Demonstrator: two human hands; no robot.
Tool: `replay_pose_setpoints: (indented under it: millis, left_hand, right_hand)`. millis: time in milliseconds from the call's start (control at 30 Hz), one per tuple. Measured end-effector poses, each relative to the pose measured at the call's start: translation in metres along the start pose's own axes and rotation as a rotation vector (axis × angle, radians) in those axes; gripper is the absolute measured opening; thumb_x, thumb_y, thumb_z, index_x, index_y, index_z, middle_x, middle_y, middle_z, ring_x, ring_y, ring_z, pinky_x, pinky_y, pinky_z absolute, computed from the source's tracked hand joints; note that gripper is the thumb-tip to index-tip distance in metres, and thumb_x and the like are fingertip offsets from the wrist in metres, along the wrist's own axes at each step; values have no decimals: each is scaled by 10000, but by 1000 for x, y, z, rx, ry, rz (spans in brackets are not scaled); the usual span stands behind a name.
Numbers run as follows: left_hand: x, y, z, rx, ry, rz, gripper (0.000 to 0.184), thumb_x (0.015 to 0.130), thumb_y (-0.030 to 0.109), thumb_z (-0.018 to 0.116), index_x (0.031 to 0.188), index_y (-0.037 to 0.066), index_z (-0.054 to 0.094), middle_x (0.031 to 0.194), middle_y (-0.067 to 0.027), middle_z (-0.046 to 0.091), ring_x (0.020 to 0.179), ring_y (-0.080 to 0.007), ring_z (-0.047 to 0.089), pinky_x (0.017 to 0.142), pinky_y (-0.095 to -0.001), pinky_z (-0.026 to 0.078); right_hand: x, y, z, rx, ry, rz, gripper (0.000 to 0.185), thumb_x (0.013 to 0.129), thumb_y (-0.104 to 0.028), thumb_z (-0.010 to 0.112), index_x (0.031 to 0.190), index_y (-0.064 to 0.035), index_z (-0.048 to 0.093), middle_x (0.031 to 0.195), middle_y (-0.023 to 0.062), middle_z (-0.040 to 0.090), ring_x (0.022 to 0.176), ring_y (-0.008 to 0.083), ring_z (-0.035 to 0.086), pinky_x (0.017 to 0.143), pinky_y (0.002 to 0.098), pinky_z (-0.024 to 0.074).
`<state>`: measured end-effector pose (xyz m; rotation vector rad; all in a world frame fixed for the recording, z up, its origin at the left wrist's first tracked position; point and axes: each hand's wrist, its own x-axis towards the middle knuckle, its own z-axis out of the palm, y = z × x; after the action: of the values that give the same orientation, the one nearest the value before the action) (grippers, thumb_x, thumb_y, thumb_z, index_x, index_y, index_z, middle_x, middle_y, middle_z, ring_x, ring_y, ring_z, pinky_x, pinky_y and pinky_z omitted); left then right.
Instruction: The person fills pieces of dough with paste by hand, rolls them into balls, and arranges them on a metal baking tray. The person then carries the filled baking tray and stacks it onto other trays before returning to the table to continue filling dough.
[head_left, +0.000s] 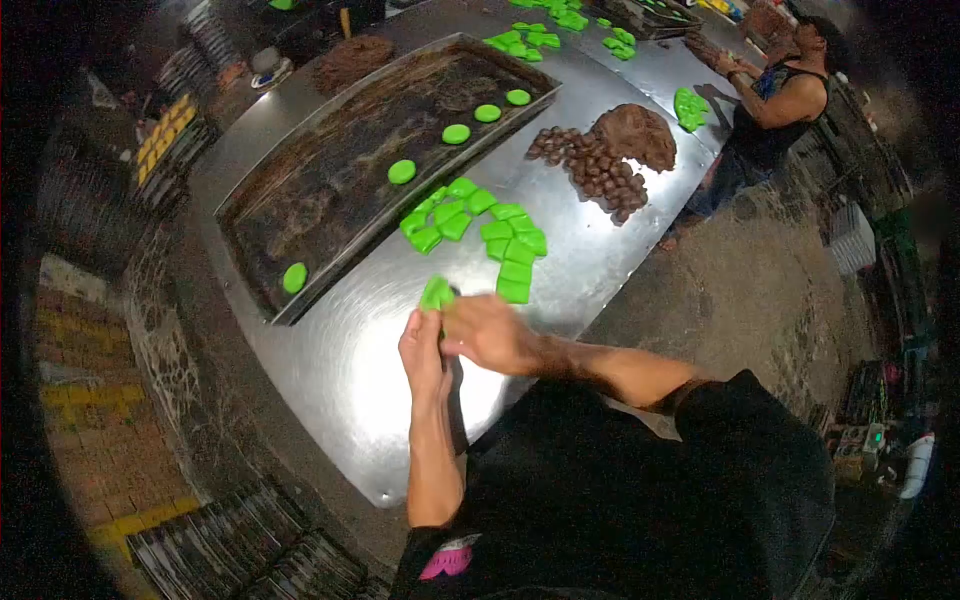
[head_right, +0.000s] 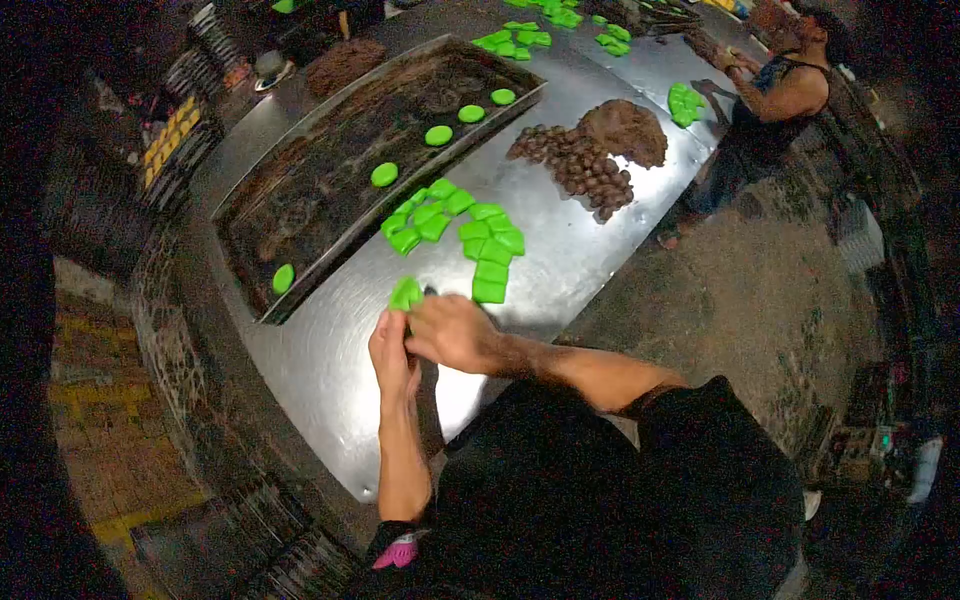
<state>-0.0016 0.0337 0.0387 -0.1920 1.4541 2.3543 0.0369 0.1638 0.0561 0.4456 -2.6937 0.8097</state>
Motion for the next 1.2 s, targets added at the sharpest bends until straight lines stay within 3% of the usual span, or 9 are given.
replay_pose_setpoints:
  millis: [133, 167, 233, 267, 400, 700, 867, 1100, 1200]
  left_hand:
    - [26, -18, -25, 426, 18, -89, 247, 911, 128, 569, 1042, -79, 605, 851, -52, 629, 763, -89, 548, 681, -227, 446]
    - [28, -17, -28, 504, 27, -95, 260, 910, 132, 575, 1059, -80, 594, 846, -53, 630, 766, -93, 551, 676, -225, 446]
    - [32, -16, -28, 390, 49, -101, 277, 908, 137, 582, 1081, -80, 579, 877, -67, 632, 779, -109, 566, 684, -234, 459]
    - [36, -15, -26, 279, 48, -122, 297, 906, 142, 588, 1102, -80, 563, 907, -81, 634, 791, -126, 581, 692, -244, 472]
    - [45, 0, -4, -122, 96, -184, 271, 908, 103, 569, 1116, -69, 551, 1060, -140, 607, 853, -180, 610, 737, -289, 515]
    - [47, -21, 18, -42, 170, -114, 267, 922, 125, 567, 1101, -72, 592, 962, -98, 646, 818, -147, 623, 752, -265, 525]
    - [19, -8, -17, -144, 166, 28, 266, 949, 189, 525, 1094, -22, 600, 874, -35, 621, 701, -92, 568, 643, -216, 474]
    - [-25, 23, -54, 43, 242, 240, 263, 889, 81, 610, 1109, -54, 563, 956, -76, 630, 846, -117, 595, 741, -251, 503]
    - [-30, 30, -68, 1, 230, 228, 317, 900, 50, 558, 1194, -65, 527, 970, -75, 620, 849, -112, 584, 732, -230, 493]
  right_hand:
    - [-41, 130, 0, 367, 53, 143, 174, 779, -130, 614, 924, -40, 643, 927, 164, 634, 860, 328, 610, 758, 412, 494]
    - [-29, 178, -31, -153, -2, -2, 136, 771, -124, 552, 850, -44, 628, 892, 171, 630, 799, 322, 605, 714, 426, 491]
    - [-3, 224, -87, -690, -282, 646, 166, 768, -127, 523, 886, -63, 620, 876, 144, 596, 874, 271, 570, 734, 465, 432]
    - [-22, 272, -82, -998, 51, 382, 232, 787, -143, 519, 991, -67, 598, 930, 108, 599, 965, 255, 537, 775, 436, 397]
    - [-33, 317, -105, -1010, -164, 309, 198, 783, -146, 538, 935, -82, 647, 939, 93, 632, 926, 267, 540, 823, 406, 368]
    - [43, 109, -63, 902, 27, 488, 201, 804, -105, 625, 984, -16, 638, 907, 178, 633, 825, 324, 614, 748, 384, 501]
    - [52, 34, 17, 355, 47, -101, 247, 812, -43, 615, 1056, -5, 630, 989, 179, 625, 893, 320, 611, 795, 379, 485]
    - [88, -20, 32, 1037, -510, 607, 273, 812, -74, 598, 1072, 9, 612, 843, 106, 603, 647, 157, 573, 580, 277, 480]
    - [69, -50, 42, 667, -79, 231, 191, 798, -43, 592, 980, 5, 625, 793, 104, 583, 657, 198, 586, 591, 295, 481]
